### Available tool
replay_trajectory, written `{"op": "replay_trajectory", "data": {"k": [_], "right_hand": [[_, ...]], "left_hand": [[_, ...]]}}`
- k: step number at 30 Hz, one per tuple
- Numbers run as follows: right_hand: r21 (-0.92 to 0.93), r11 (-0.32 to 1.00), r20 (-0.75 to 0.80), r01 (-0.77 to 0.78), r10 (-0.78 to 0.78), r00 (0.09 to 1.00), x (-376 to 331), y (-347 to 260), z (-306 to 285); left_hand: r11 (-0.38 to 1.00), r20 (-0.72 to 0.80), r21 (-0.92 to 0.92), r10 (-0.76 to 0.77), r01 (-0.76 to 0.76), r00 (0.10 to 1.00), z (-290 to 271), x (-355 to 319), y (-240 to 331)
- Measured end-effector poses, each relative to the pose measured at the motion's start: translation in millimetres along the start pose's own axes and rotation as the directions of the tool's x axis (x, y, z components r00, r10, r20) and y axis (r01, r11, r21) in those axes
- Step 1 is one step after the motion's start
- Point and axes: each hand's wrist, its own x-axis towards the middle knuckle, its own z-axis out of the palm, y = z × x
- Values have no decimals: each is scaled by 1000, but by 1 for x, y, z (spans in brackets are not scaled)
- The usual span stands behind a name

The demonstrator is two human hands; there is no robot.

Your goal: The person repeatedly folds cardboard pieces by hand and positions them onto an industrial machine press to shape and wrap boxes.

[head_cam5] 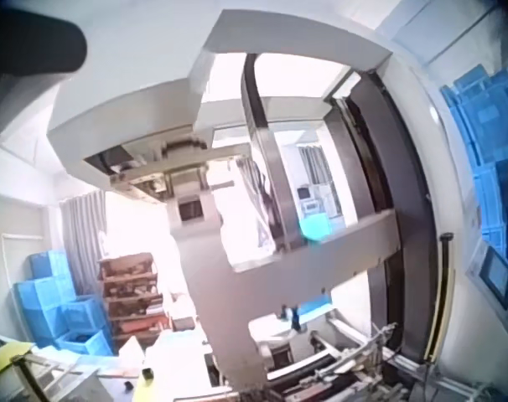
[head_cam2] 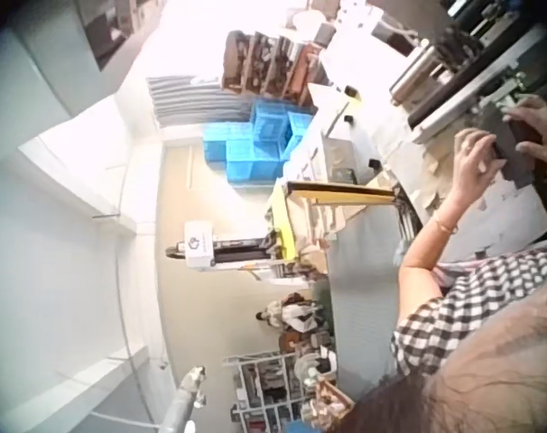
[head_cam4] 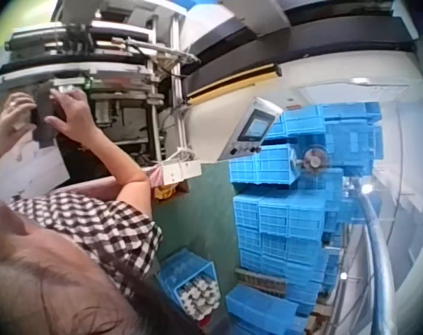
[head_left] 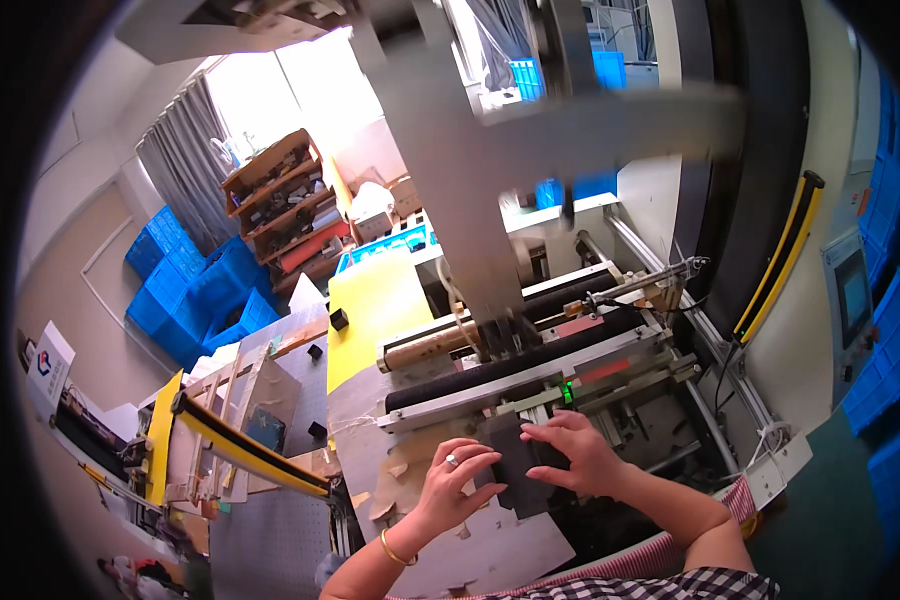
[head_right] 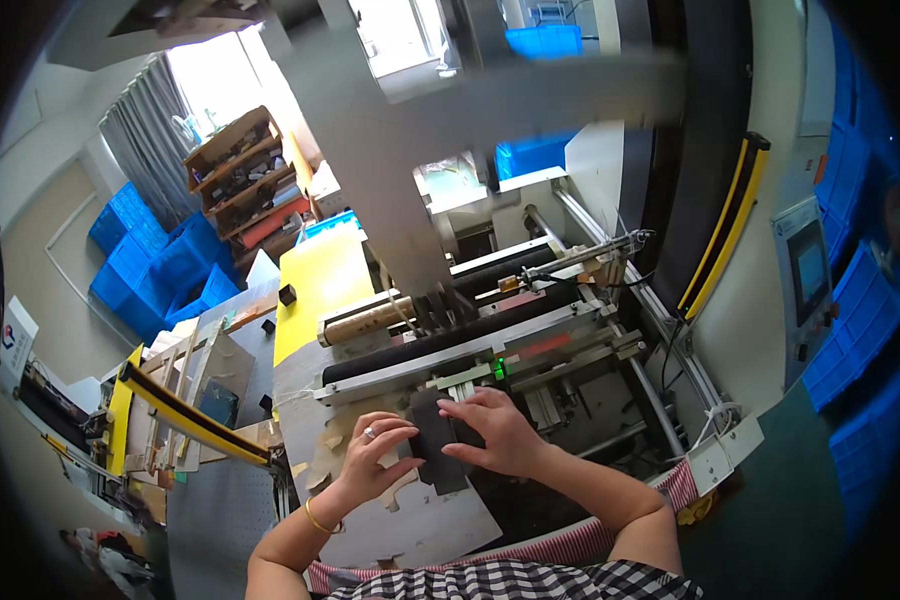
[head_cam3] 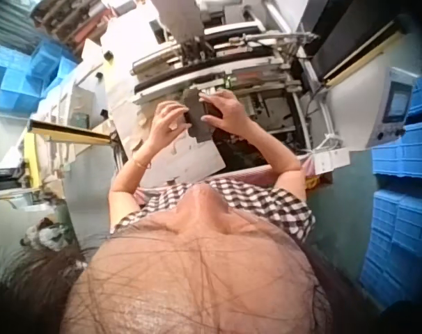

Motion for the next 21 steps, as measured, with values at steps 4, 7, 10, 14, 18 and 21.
{"op": "replay_trajectory", "data": {"k": [4,7,10,14,18,21], "right_hand": [[-15,998,-3,68,-68,998,47,26,-21],[72,996,56,-48,44,997,92,64,-30],[375,870,186,-321,268,945,144,145,-28],[378,909,11,-176,186,983,203,163,-33],[192,980,-39,-59,67,997,216,159,-48],[617,783,-388,72,224,894,202,128,-39]], "left_hand": [[998,-88,44,49,-45,995,-10,41,-21],[939,-113,-305,-200,158,973,-4,82,-66],[672,66,-650,-416,355,907,11,142,-131],[933,-113,-321,-209,163,971,-12,201,-171],[985,-182,-169,-56,24,982,-15,219,-164],[990,-316,-139,-76,33,946,-17,200,-143]]}}
